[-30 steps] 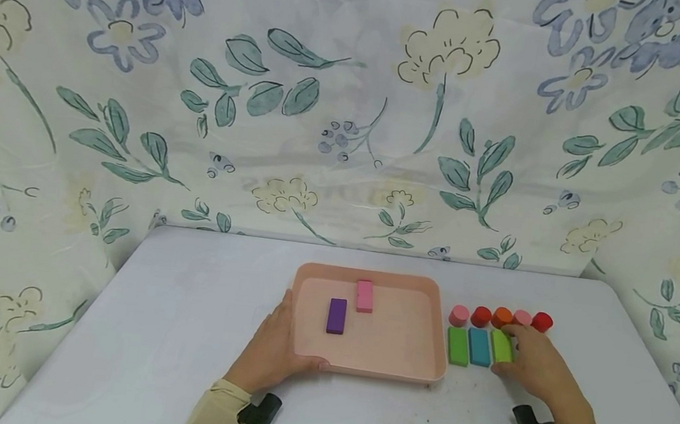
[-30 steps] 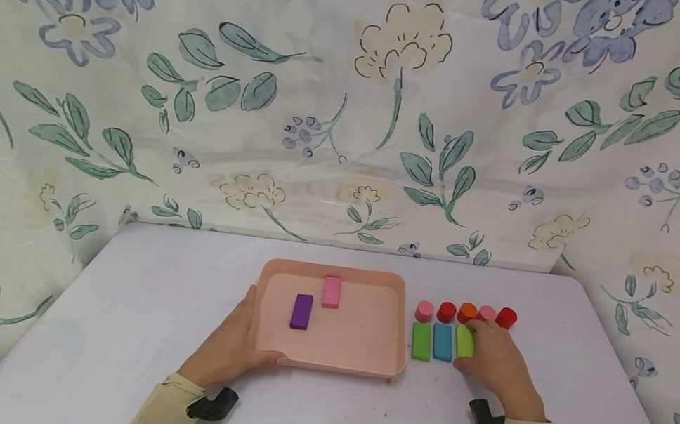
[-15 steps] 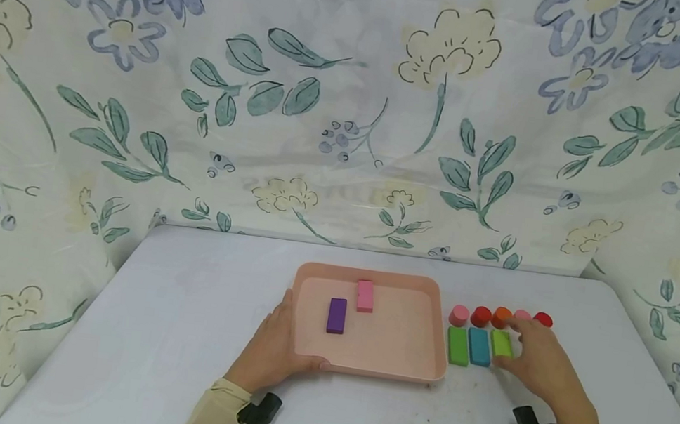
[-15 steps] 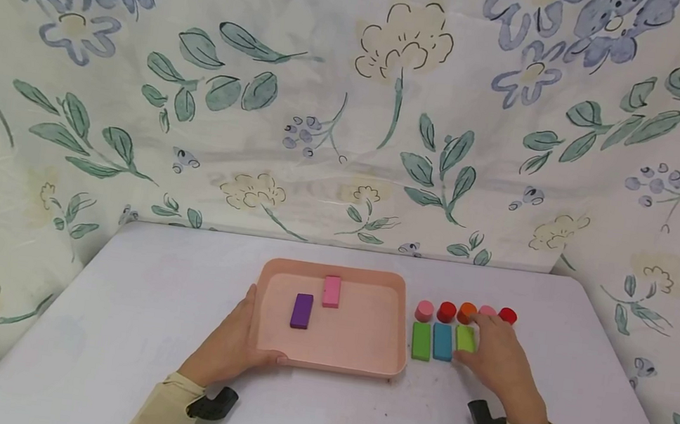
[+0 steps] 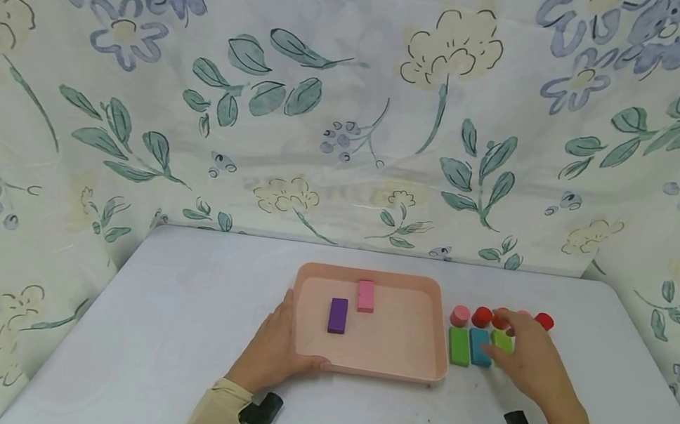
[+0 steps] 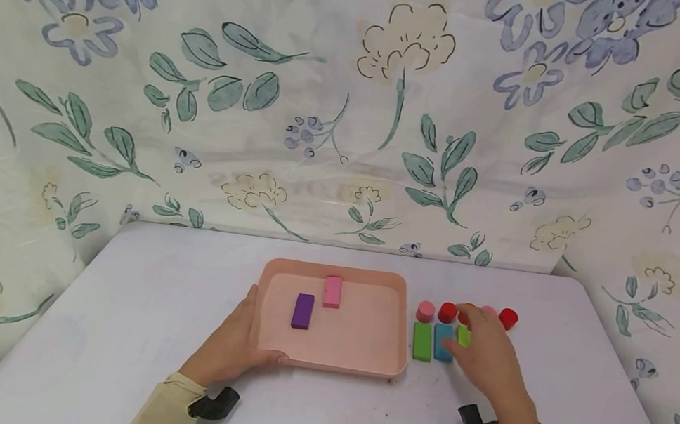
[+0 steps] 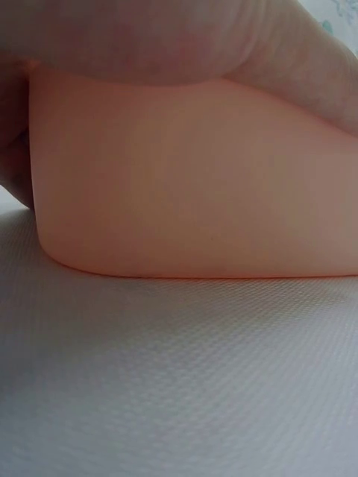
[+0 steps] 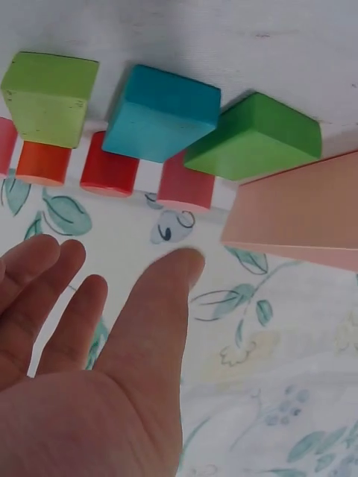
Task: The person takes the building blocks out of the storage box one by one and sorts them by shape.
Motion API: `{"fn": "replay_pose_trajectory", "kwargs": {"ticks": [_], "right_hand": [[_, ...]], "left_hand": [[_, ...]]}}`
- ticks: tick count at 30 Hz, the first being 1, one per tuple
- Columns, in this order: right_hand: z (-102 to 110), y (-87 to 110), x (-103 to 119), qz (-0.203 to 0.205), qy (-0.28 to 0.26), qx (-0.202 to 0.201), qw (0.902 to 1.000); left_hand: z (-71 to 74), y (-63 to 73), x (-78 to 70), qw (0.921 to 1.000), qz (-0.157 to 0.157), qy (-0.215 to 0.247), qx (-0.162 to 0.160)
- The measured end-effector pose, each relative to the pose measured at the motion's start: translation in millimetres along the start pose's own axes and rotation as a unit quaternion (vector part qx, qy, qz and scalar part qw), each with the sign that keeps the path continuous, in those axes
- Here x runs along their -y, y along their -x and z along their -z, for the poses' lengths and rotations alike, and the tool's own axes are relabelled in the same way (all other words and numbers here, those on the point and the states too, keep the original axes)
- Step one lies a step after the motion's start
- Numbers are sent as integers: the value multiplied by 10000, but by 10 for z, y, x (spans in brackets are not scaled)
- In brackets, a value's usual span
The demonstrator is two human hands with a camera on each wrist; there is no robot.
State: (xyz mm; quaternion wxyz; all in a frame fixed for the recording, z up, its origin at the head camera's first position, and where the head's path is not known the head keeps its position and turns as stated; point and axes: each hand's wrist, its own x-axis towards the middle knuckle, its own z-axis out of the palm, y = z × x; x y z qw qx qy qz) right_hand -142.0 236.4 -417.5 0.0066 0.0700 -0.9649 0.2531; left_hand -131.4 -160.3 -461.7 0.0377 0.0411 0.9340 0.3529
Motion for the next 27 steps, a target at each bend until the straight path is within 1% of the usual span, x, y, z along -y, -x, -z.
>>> {"fn": "replay_pose_trajectory", "kwargs": {"ticks": [8, 13, 19, 23, 27], "right_hand": [[-69, 16, 122, 174, -65, -165, 9997], [-137, -3, 216, 283, -214, -211, 9991], [-206, -51, 334, 335, -411, -202, 9984], [-237, -98, 418, 394, -398, -260, 9981], [-252, -159, 483, 576, -315, -354, 9972]], "left_hand": [[1, 4, 4, 10000, -62, -29, -29], [10, 13, 6, 9999, -103, -4, -63], [1, 11, 12, 10000, -77, -39, -46], [-6, 9, 22, 9999, -131, -28, -57], [-6, 10, 21, 9999, -112, -24, -50]]}}
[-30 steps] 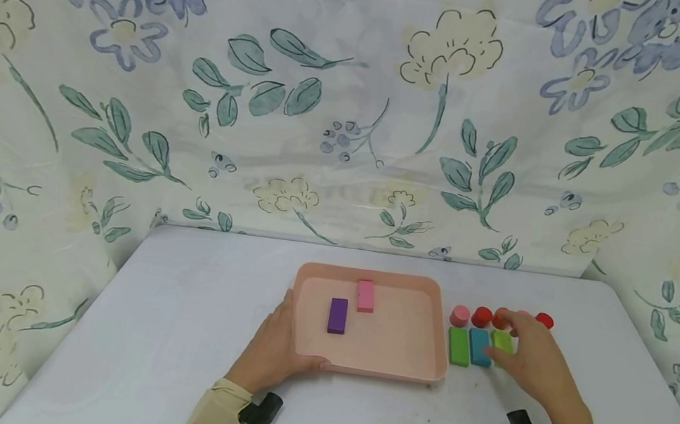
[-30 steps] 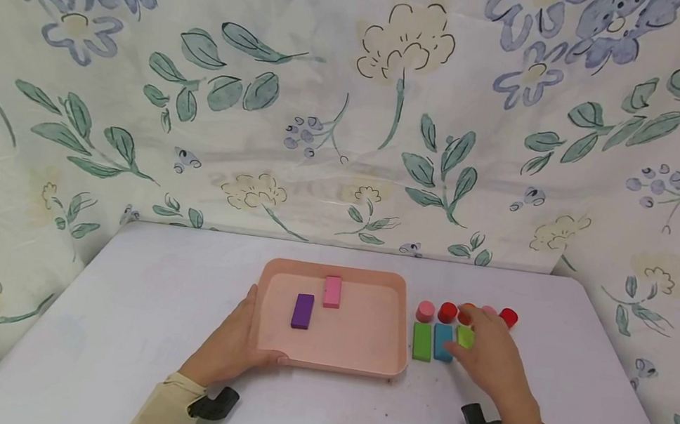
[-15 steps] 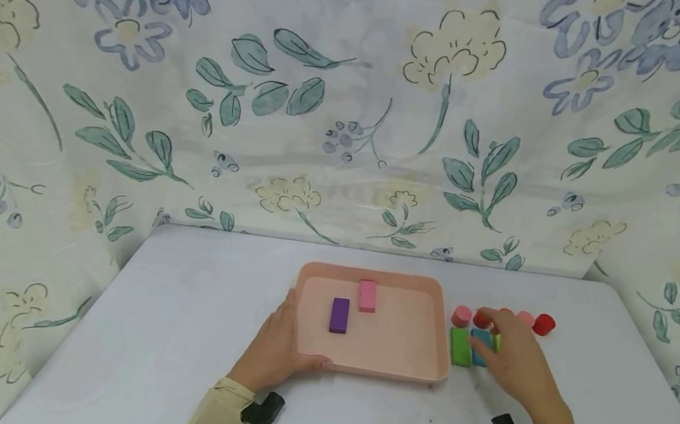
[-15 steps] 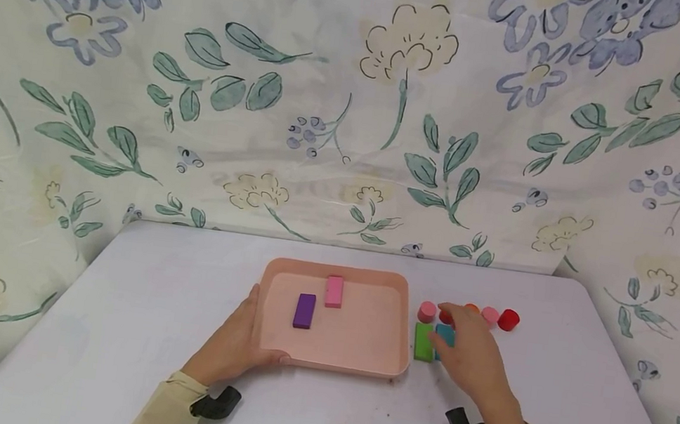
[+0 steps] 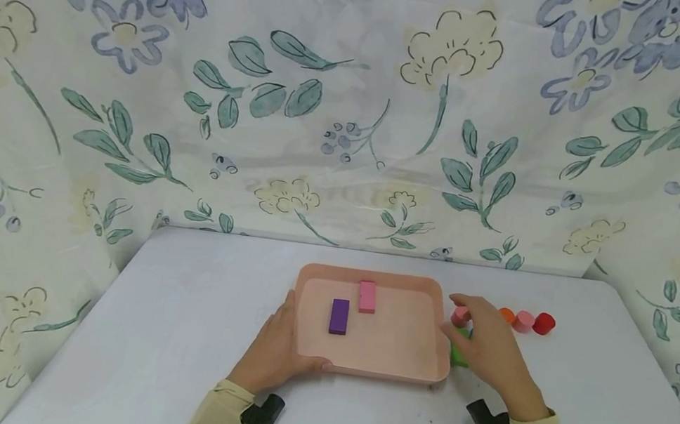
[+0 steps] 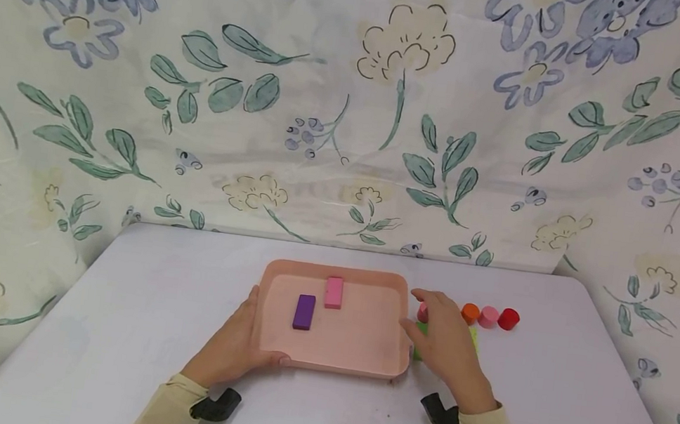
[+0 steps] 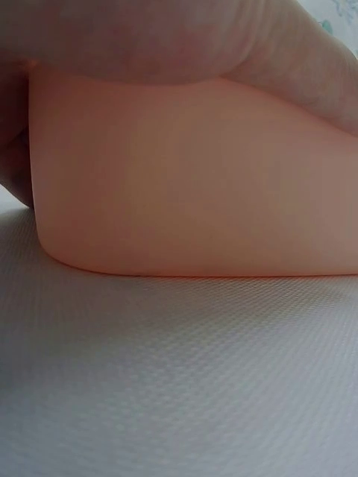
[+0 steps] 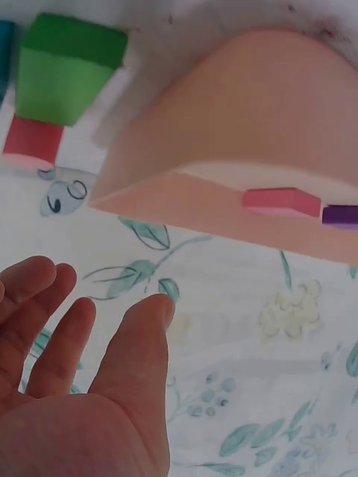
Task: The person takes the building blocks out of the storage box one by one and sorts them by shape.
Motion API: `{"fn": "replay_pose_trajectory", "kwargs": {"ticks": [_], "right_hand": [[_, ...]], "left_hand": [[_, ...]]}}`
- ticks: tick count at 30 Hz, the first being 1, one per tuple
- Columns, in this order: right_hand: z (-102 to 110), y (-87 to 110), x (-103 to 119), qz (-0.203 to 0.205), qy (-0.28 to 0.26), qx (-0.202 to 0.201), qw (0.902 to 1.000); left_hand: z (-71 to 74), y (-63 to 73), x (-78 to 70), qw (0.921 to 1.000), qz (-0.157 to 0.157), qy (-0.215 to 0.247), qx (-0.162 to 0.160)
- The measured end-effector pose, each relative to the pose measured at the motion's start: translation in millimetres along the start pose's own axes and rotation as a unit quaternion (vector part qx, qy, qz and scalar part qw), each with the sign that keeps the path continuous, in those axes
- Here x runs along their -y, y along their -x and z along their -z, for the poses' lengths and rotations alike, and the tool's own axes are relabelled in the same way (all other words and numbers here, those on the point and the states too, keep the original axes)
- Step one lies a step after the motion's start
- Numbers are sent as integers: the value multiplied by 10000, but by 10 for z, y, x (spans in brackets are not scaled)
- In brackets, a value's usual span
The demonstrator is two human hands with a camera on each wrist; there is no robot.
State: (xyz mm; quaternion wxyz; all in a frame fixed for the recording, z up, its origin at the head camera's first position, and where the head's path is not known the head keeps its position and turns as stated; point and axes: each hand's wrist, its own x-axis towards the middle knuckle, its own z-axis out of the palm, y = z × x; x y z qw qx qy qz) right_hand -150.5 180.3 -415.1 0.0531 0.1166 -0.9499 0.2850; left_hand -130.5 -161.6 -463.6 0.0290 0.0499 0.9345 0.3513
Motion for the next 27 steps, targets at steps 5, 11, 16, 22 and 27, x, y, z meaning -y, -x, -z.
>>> {"fn": "replay_pose_trajectory", "kwargs": {"ticks": [5, 11, 16, 22, 27], "right_hand": [[-14, -97, 93, 202, -23, -44, 9998], [-50, -219, 210, 268, 71, 28, 9996], [-92, -319, 277, 233, -1, 96, 9997], [-173, -458, 293, 359, -93, 128, 9992], [-251, -565, 340, 159, -338, 356, 9987]], "left_hand": [[6, 9, -9, 10000, 12, 1, 9], [11, 6, -21, 10000, 49, 3, 15], [11, 0, -17, 10000, 3, -3, -21], [4, -5, -10, 10000, 18, 35, -10], [3, -7, -14, 10000, 31, 17, -12]]}}
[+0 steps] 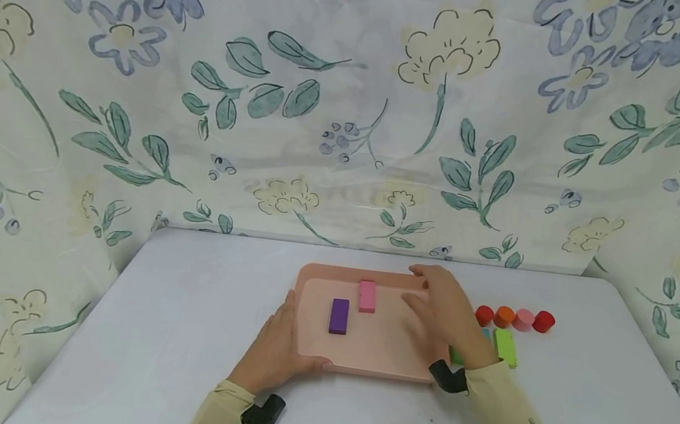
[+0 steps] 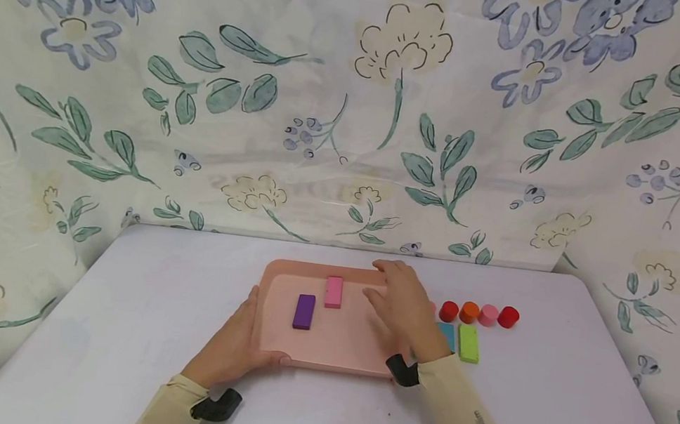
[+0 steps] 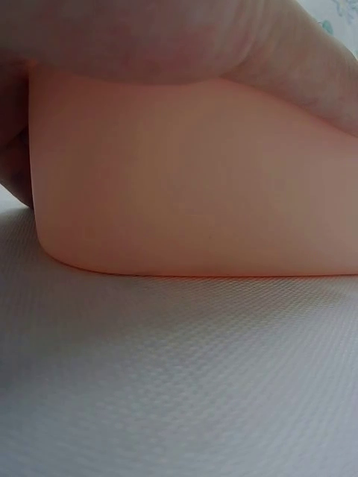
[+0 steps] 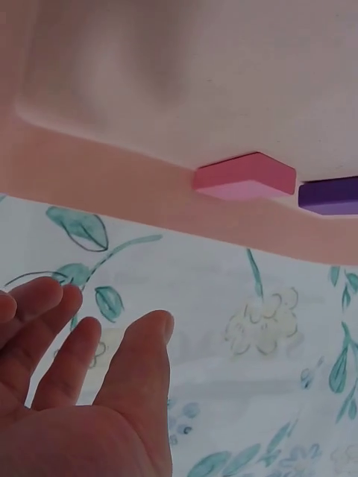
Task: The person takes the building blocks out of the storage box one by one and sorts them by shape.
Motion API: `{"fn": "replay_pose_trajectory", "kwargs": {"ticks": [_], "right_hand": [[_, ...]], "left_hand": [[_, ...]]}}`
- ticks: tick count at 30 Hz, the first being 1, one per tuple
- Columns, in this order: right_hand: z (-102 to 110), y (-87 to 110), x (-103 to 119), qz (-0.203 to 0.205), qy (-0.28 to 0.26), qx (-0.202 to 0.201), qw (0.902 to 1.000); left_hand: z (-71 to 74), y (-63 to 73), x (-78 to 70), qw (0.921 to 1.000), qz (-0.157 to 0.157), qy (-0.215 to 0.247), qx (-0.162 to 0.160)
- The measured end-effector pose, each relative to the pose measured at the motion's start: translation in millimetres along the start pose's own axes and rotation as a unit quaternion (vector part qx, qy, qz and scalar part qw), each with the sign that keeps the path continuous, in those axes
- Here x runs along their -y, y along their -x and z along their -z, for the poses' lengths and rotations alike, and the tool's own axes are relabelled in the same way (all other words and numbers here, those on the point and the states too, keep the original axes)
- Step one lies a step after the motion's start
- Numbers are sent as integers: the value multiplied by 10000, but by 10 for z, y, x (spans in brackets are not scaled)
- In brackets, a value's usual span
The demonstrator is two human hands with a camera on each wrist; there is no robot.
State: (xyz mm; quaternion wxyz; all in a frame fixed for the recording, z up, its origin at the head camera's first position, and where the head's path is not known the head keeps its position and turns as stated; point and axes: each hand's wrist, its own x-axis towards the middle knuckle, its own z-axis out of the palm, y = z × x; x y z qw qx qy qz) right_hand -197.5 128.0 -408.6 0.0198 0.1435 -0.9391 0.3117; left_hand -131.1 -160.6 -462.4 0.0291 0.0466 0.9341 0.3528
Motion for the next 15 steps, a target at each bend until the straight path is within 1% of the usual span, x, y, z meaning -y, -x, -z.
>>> {"fn": "replay_pose_trajectory", "kwargs": {"ticks": [7, 12, 15], "right_hand": [[-134, -139, 87, -340, -306, 367, 9983], [-246, -229, 141, -605, -280, 591, 9960], [-301, -284, 172, -769, -141, 613, 9951]], "left_hand": [[-2, -3, 12, 10000, 11, -35, 15], [-3, -11, 11, 10000, 29, -20, 40], [4, -14, 6, 10000, 43, 1, 65]]}}
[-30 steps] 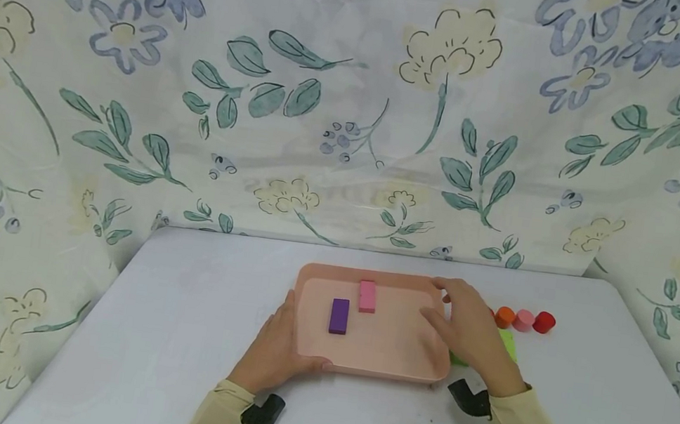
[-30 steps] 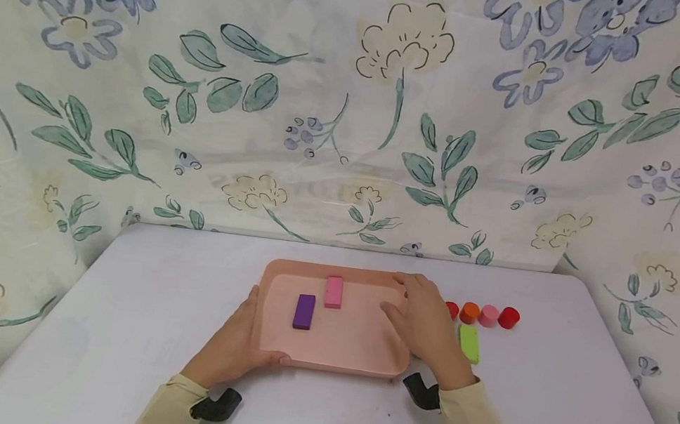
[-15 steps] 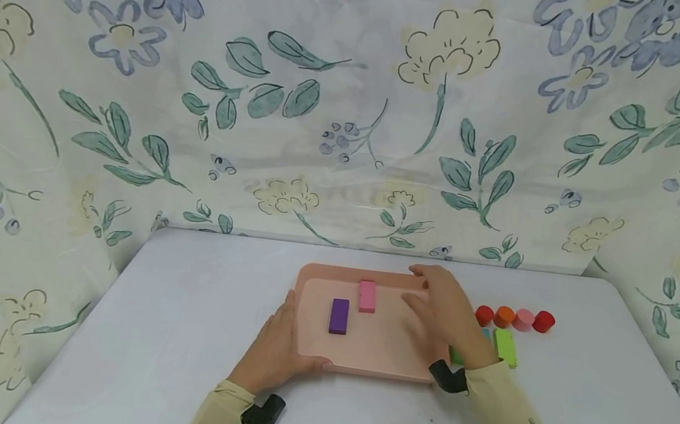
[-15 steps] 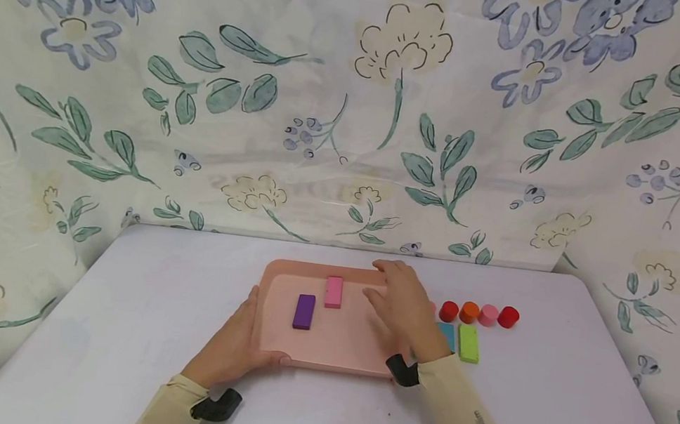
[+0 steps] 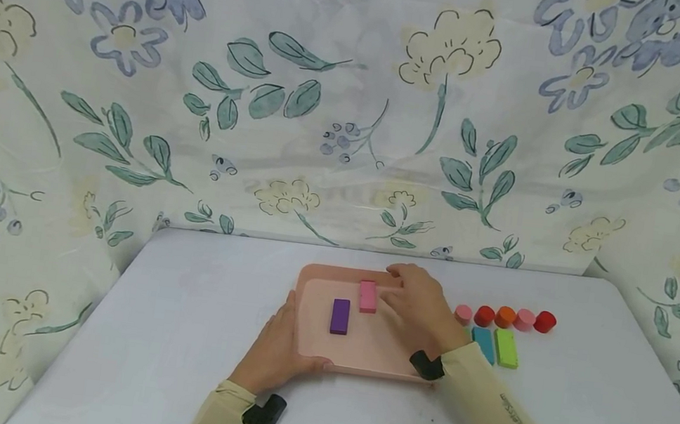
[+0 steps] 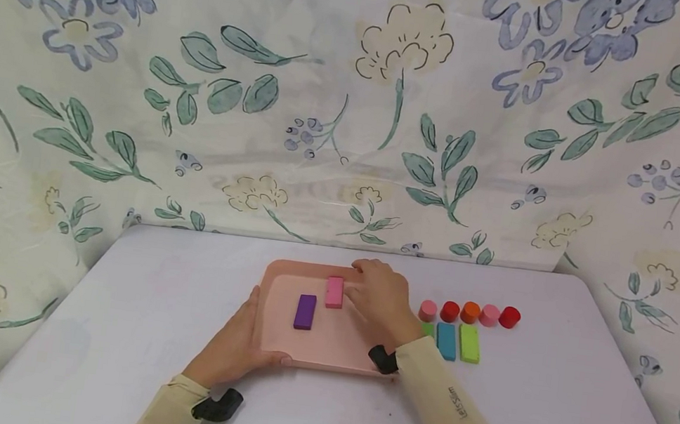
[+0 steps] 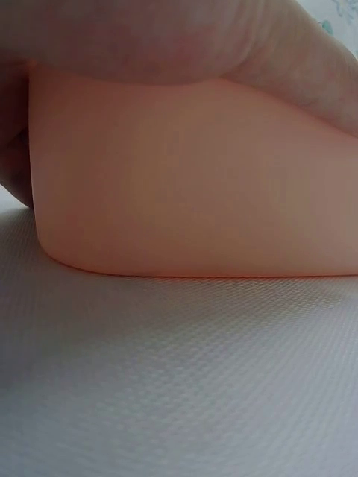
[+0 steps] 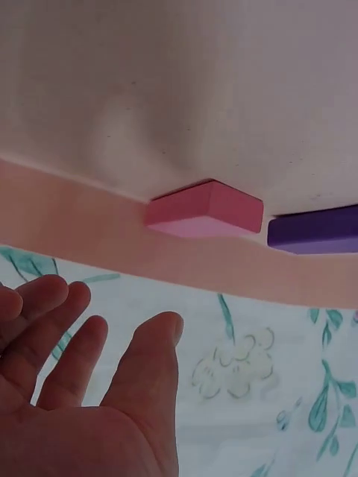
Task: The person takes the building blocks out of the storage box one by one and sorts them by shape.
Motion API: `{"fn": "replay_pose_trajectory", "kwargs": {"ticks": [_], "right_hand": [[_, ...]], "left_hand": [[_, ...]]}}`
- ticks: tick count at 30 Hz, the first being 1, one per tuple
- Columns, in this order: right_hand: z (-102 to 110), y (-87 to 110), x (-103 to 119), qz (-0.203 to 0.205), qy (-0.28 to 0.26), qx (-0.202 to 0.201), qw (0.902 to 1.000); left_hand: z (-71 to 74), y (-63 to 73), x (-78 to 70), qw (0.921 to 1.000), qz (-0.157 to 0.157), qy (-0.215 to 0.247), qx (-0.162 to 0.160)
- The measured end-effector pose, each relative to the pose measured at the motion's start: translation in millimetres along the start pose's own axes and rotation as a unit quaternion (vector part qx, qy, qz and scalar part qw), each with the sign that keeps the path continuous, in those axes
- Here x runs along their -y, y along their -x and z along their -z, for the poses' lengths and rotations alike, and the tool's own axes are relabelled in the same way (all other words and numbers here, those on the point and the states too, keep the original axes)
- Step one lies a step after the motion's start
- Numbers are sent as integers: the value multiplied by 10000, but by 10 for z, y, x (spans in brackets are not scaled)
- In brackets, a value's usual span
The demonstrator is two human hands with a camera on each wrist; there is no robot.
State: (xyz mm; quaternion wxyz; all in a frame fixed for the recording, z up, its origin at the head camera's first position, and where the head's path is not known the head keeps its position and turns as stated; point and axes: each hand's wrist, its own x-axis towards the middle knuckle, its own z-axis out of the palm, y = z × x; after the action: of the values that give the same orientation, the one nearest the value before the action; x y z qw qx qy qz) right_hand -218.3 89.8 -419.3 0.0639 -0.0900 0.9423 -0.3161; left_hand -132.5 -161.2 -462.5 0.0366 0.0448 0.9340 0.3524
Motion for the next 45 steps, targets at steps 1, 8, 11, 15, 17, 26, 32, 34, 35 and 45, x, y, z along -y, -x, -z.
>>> {"fn": "replay_pose_trajectory", "kwargs": {"ticks": [1, 8, 11, 15, 17, 26, 32, 34, 35, 45], "right_hand": [[-14, -17, 13, -56, 74, 7, 10000], [-72, -83, 78, 10, 927, 5, 9957], [-94, -100, 87, 107, 1100, 112, 9938], [-121, -127, 105, 193, 926, 287, 9951], [-138, -133, 116, 207, 777, 384, 9960], [-232, -114, 117, 380, 587, 390, 9968], [-286, -129, 104, 735, 1103, 303, 9907], [-299, -134, 103, 749, 1215, 299, 9893], [-303, -134, 104, 718, 1203, 308, 9897], [-310, -114, 141, 834, 1358, 399, 9864]], "left_hand": [[0, 0, -1, 10000, 7, 1, 9], [7, 3, -8, 10000, 14, -26, 6], [4, 4, -6, 10000, -2, -55, -16], [-1, 7, -4, 10000, -44, -49, -39], [0, 8, -4, 10000, -58, -33, -47], [12, 18, -11, 10000, -54, -53, -10], [9, 13, -11, 10000, -16, -62, 19], [7, 8, -10, 10000, -7, -68, 16], [5, 6, -9, 10000, 0, -69, 18], [0, 12, 0, 10000, -24, -41, -5]]}}
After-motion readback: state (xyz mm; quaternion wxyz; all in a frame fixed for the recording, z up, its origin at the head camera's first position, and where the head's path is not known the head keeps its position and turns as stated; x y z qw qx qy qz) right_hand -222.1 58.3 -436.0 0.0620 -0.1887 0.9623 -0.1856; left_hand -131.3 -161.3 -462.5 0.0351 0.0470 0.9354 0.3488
